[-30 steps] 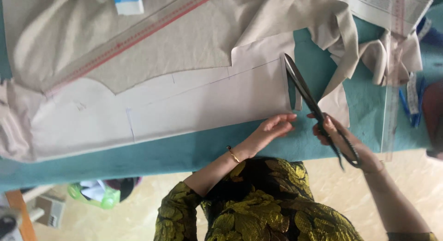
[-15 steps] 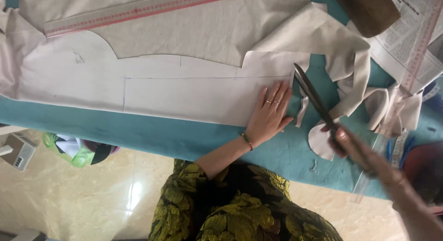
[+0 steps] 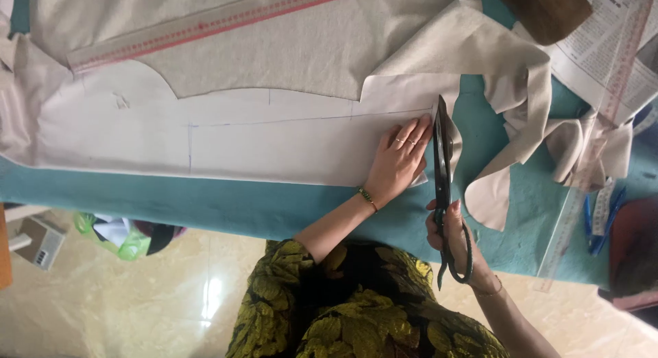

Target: Marking fabric with a pen using a paper pattern and then cutting it with scissors

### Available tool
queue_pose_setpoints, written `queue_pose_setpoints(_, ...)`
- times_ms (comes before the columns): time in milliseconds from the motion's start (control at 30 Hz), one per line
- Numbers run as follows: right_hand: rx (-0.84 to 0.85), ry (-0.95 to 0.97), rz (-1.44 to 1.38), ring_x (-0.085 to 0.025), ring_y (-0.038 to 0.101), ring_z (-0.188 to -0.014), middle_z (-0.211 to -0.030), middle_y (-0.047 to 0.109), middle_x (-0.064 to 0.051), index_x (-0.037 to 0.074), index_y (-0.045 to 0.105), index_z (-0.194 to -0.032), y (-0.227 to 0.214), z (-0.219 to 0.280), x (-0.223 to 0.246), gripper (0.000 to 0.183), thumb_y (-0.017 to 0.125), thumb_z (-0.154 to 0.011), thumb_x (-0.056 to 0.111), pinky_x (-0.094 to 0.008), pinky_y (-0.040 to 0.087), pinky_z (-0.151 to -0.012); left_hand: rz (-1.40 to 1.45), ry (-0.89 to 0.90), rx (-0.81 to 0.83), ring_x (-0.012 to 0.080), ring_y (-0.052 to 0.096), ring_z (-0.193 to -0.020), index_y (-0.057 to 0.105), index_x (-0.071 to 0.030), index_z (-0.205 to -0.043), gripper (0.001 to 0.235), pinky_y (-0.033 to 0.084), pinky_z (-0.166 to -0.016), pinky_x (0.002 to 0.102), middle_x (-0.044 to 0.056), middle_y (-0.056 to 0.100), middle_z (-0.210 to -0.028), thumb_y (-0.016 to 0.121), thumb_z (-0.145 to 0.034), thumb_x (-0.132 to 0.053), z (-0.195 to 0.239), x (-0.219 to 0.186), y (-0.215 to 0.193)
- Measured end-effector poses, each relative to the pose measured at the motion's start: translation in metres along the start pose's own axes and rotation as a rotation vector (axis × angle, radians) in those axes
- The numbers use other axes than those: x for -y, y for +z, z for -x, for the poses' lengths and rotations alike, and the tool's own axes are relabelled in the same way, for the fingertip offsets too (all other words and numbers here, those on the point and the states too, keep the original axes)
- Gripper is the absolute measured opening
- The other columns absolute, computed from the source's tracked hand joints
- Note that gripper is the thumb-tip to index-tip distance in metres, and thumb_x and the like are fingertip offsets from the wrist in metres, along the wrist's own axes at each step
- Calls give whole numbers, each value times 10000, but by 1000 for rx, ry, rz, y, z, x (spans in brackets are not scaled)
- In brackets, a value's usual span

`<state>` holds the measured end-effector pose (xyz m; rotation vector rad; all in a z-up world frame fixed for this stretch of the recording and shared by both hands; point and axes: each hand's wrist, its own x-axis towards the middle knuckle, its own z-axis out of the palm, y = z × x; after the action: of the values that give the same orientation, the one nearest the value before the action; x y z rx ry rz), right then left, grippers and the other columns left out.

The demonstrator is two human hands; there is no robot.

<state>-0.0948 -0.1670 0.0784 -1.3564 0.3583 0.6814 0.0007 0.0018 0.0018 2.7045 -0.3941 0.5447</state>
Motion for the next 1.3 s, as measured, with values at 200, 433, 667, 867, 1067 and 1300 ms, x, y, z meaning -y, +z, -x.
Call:
queue_pose_setpoints(200, -83, 10, -18, -87, 319, -459, -742, 362, -46, 17, 472, -1177, 20, -4, -8, 657, 206, -1104, 614, -214, 270, -382, 85, -25, -39, 168, 449, -1459, 549, -146, -1455, 600, 430, -1081, 390, 37, 481, -1582, 583, -859, -218, -2, 3, -8)
queue_pose_setpoints(433, -156, 59, -28, -79, 262, -468, -737, 311, -25, 10, 459, -1116, 28, -8, -17, 670, 264, -1095, 650, -215, 238, -378, 121, -34, -3, 170, 435, -1459, 561, -134, -1445, 628, 400, -1116, 395, 42, 476, -1591, 641, -835, -262, 0, 5, -10)
queue_pose_setpoints(667, -159, 56, 112, -97, 344, -514, -804, 418, -76, 47, 507, -1247, 21, 16, 4, 660, 279, -1089, 645, -222, 300, -416, 113, -30, 25, 190, 404, -1498, 517, -130, -1482, 672, 389, -1160, 411, 67, 436, -1625, 648, -852, -323, 2, 3, 3)
queue_pose_setpoints(867, 1, 30, 421, -137, 501, -813, -992, 604, -119, 39, 515, -1533, -62, 27, 82, 517, 433, -1076, 266, -233, 412, -721, 69, 31, 114, 246, 359, -1532, 503, -44, -1527, 802, 394, -1239, 430, 111, 383, -1630, 395, -1022, -657, -13, 4, -44)
queue_pose_setpoints(1067, 426, 38, 1067, -96, 631, -961, -1035, 680, -4, 94, 617, -1326, -252, -99, 123, 322, 569, -1015, 160, -230, 470, -940, -129, -144, 328, 226, 195, -1585, 336, -119, -1630, 1002, 189, -1294, 558, 68, 224, -1702, 565, -940, -808, -3, -39, -34)
queue_pose_setpoints(1300, 689, 73, 1321, -113, 576, -1252, -1478, 600, 9, 155, 426, -1571, -156, -158, 240, 755, 594, -857, 336, -286, 433, -1068, -146, -169, 378, 256, 91, -1597, 236, -101, -1667, 1002, 94, -1302, 574, 90, 109, -1720, 441, -996, -817, -1, -42, -26)
